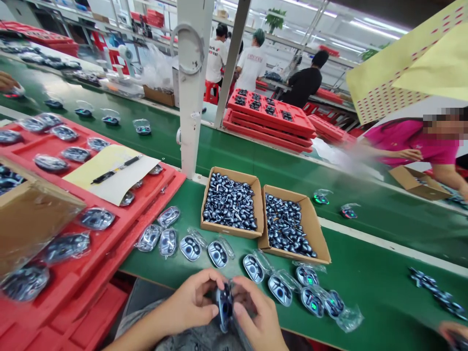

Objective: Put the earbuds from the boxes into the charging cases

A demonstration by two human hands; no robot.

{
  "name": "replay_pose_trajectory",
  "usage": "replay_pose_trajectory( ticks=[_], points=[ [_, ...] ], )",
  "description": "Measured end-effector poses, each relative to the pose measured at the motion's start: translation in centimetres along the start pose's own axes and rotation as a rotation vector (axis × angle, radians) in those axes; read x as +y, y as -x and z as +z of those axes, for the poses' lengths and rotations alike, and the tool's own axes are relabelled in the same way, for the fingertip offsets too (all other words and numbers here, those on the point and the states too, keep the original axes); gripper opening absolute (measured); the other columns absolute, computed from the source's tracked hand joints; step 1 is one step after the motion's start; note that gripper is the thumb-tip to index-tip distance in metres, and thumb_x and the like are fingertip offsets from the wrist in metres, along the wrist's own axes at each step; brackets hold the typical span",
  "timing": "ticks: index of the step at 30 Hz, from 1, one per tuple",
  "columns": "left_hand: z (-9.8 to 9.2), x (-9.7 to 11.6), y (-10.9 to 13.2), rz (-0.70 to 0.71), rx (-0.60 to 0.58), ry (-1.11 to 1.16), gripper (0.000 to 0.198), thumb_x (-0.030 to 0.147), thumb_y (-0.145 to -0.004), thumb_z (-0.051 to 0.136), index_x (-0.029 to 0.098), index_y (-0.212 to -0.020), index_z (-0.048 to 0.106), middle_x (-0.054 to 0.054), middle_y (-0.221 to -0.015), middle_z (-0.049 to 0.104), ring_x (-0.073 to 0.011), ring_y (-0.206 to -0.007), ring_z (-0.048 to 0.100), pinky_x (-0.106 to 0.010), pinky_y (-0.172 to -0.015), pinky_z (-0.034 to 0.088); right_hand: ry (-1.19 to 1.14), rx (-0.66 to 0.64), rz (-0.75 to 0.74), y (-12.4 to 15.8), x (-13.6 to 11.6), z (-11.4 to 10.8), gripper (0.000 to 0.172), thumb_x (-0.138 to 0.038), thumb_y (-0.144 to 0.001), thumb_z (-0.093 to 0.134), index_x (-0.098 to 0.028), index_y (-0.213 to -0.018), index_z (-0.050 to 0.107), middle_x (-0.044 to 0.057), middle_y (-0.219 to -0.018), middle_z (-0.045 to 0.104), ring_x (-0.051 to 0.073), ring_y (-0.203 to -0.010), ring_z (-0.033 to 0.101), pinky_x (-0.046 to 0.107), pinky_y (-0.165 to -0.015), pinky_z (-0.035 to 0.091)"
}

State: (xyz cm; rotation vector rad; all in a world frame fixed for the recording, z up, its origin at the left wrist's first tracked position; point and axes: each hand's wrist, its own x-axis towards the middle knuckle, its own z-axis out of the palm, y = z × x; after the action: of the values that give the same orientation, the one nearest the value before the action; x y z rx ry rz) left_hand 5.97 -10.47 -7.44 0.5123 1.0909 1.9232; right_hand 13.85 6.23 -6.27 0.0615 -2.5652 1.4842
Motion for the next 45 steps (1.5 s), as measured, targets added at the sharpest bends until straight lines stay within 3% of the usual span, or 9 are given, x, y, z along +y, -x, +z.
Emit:
replay_pose_trajectory(
  ticks=[6,10,17,20,25,30,37,41,45],
  points=[
    [0.8,-0.7,-0.5,-0.002,-0.022,-0.042,0.023,0.020,-0.069,0.064,0.018,-0.081,0.044,-0.003,-0.097,0.046,-0.0161,-0.092,0.047,-0.027,-0.076,0.037,0.188,0.119,-0.061,1.0,-0.5,-0.6,0.046,-0.006,-0.074,0.046,-0.026,-0.115,0.046,0.003,-0.098,0.063,0.014,-0.082,0.062,0.022,-0.072,0.051],
    [1.4,-0.2,-0.9,0.006,0.001,-0.044,0.022,0.023,-0.071,0.063,0.017,-0.077,0.043,-0.003,-0.093,0.048,-0.0161,-0.089,0.048,-0.029,-0.077,0.037,0.028,0.177,0.034,0.5,-1.6,-1.0,0.055,-0.007,-0.068,0.050,-0.025,-0.119,0.039,0.003,-0.094,0.063,0.014,-0.079,0.062,0.024,-0.070,0.053],
    [2.0,-0.3,-1.2,0.021,0.040,-0.121,0.023,0.024,-0.071,0.062,0.019,-0.082,0.042,-0.001,-0.090,0.050,-0.0143,-0.085,0.051,-0.027,-0.072,0.041,-0.023,0.023,0.077,-0.9,-2.0,-2.7,0.020,-0.012,-0.069,0.054,-0.020,-0.087,0.055,0.003,-0.081,0.062,0.014,-0.071,0.061,0.024,-0.062,0.052],
    [0.3,0.8,-1.0,0.027,0.132,-0.541,0.018,0.024,-0.077,0.053,0.020,-0.093,0.047,-0.003,-0.090,0.056,-0.0151,-0.083,0.055,-0.027,-0.068,0.044,0.306,0.092,0.013,-1.0,-0.7,-2.4,0.015,-0.015,-0.076,0.048,-0.019,-0.085,0.060,0.003,-0.074,0.064,0.014,-0.065,0.060,0.025,-0.059,0.050],
    [-6.6,6.6,-1.2,0.220,0.700,-1.567,0.021,0.027,-0.079,0.048,0.017,-0.097,0.054,-0.008,-0.099,0.060,-0.0230,-0.093,0.053,-0.037,-0.085,0.039,0.584,0.195,-0.039,-0.8,2.4,-1.2,0.019,-0.017,-0.078,0.043,-0.016,-0.084,0.061,0.006,-0.076,0.065,0.015,-0.064,0.061,0.027,-0.060,0.051],
    [-10.7,9.7,-2.4,-0.095,0.708,-1.942,0.037,0.029,-0.074,0.051,0.015,-0.109,0.049,-0.011,-0.104,0.059,-0.0296,-0.094,0.053,-0.039,-0.079,0.041,0.686,0.130,0.007,-0.8,2.3,-1.9,0.024,-0.027,-0.074,0.054,-0.018,-0.095,0.061,0.008,-0.089,0.065,0.021,-0.076,0.061,0.034,-0.067,0.051],
    [-10.6,9.7,-3.1,-0.068,0.698,-1.888,0.039,0.025,-0.073,0.049,0.016,-0.111,0.048,-0.010,-0.103,0.056,-0.0273,-0.096,0.052,-0.037,-0.080,0.042,0.475,0.224,-0.042,-2.9,-1.7,-0.7,0.022,-0.021,-0.078,0.048,-0.018,-0.097,0.059,0.009,-0.094,0.063,0.021,-0.087,0.058,0.035,-0.075,0.049],
    [-8.1,9.8,-1.7,0.146,0.767,-1.625,0.050,0.030,-0.073,0.052,0.016,-0.119,0.042,-0.008,-0.103,0.048,-0.0221,-0.095,0.051,-0.032,-0.078,0.045,0.162,0.140,-0.053,-5.2,-4.2,2.5,0.028,-0.016,-0.080,0.042,-0.019,-0.104,0.055,0.007,-0.094,0.061,0.016,-0.078,0.060,0.028,-0.068,0.052],
    [-4.9,7.2,0.2,0.212,0.631,-1.397,0.048,0.029,-0.070,0.058,0.016,-0.115,0.048,-0.007,-0.097,0.048,-0.0218,-0.094,0.052,-0.033,-0.082,0.045,-0.003,0.065,-0.042,-6.3,-5.1,5.3,0.038,-0.017,-0.081,0.043,-0.019,-0.119,0.047,0.009,-0.104,0.059,0.015,-0.084,0.060,0.029,-0.076,0.051]
  ],
)
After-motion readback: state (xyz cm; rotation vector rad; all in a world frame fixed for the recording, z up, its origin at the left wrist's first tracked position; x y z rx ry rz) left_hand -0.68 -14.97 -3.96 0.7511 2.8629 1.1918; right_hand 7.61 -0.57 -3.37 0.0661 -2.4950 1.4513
